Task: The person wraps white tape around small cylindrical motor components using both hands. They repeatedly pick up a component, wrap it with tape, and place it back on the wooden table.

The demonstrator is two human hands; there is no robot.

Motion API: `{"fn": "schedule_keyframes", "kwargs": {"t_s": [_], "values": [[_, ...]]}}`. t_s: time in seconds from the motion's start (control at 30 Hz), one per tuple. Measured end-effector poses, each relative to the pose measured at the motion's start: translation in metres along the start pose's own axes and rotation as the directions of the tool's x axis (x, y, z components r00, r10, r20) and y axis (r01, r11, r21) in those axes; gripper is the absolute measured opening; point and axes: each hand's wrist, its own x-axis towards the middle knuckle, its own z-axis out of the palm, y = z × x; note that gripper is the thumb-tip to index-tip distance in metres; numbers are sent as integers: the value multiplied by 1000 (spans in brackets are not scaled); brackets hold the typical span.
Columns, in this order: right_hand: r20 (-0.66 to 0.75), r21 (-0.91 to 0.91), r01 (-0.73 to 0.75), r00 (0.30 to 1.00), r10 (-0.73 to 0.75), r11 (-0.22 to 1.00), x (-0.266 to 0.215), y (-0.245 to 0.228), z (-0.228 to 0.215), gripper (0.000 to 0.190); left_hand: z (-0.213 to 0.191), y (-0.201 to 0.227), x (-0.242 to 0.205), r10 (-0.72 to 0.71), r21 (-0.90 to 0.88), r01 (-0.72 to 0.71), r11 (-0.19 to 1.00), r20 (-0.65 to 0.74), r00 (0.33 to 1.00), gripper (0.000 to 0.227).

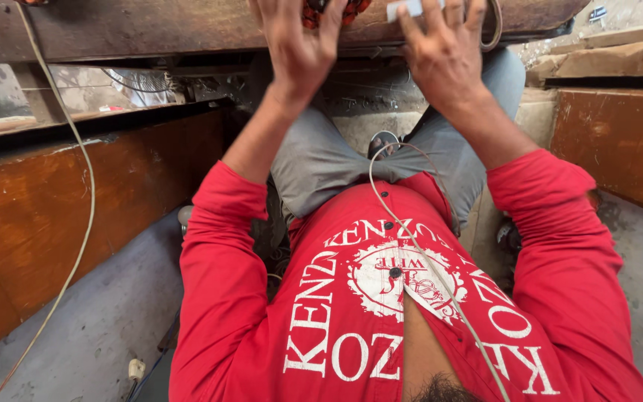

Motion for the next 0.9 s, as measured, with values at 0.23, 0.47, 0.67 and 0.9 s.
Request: {"fn": "schedule_keyframes", "kwargs": {"t_s": [0.23,0.47,0.67,0.9], "values": [[-20,480,-35,999,50,877,-11,0,-2,5,-13,47,-4,91,-361,67,930,402,911,43],[131,29,-187,975,182,982,-12,29,-16,37,27,34,-15,-389,-619,589,519,443,808,24],[453,48,-423,817,358,905,-25,43,-15,74,33,35,-19,-476,-691,612,386,419,773,22],[533,714,-662,726,435,229,-82,35,-18,70,46,63,-16,-560,-710,680,184,493,666,19]]}}
